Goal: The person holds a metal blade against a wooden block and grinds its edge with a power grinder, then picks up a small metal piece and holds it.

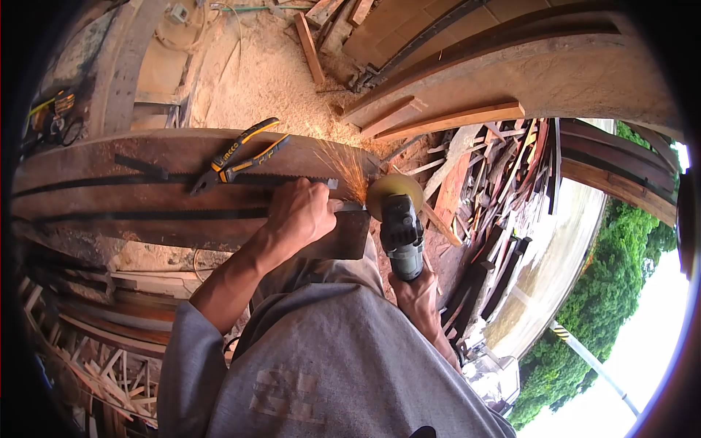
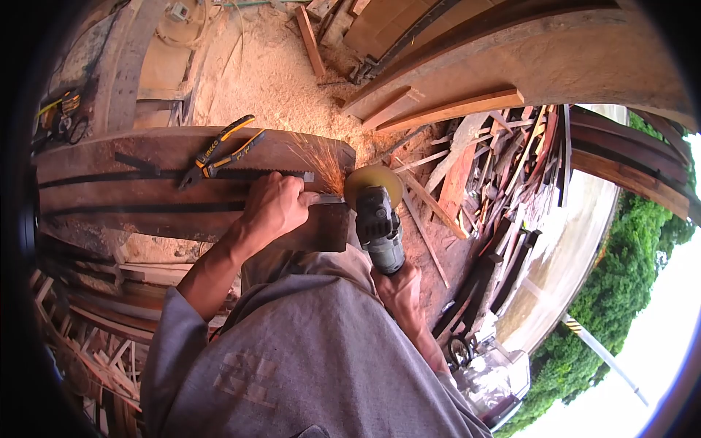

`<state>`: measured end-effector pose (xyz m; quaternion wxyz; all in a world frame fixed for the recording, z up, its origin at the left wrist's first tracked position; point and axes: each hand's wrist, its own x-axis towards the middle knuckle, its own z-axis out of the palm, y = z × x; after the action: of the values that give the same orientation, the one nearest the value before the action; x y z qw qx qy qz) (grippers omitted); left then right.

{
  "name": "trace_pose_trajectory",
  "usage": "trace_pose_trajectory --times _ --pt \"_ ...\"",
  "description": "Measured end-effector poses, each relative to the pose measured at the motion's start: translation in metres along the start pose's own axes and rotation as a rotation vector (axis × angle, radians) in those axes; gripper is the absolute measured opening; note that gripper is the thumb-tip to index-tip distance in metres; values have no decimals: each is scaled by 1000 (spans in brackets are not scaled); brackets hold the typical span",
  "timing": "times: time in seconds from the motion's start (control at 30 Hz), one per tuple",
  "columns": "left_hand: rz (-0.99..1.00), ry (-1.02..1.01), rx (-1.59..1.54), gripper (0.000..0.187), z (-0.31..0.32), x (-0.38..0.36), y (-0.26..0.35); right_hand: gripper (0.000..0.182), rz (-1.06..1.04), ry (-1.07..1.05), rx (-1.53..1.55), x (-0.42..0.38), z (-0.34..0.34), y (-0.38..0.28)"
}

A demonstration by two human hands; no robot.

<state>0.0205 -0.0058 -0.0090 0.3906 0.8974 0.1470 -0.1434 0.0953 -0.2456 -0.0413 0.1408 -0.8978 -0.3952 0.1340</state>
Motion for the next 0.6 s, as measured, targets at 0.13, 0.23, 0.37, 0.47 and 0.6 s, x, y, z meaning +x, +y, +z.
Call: trace_pose_trajectory --times 0.13,0.23,0.37,0.47,0.6 --pt "-15 -32 -19 30 -6 0 4 31 41 -13 34 -18 -3 1" --pt "-7 -23 -31 31 -6 -1 4 32 116 -52 71 -46 -19 -9" --pt "-6 -17 -3 25 0 0 0 34 273 -124 137 -90 -47 -26" --pt "3 -12 20 25 1 0 -1 35 249 -103 131 -87 -44 -26" --pt "-25 -31 -15 25 0 0 2 36 122 -27 98 -40 -14 -11"
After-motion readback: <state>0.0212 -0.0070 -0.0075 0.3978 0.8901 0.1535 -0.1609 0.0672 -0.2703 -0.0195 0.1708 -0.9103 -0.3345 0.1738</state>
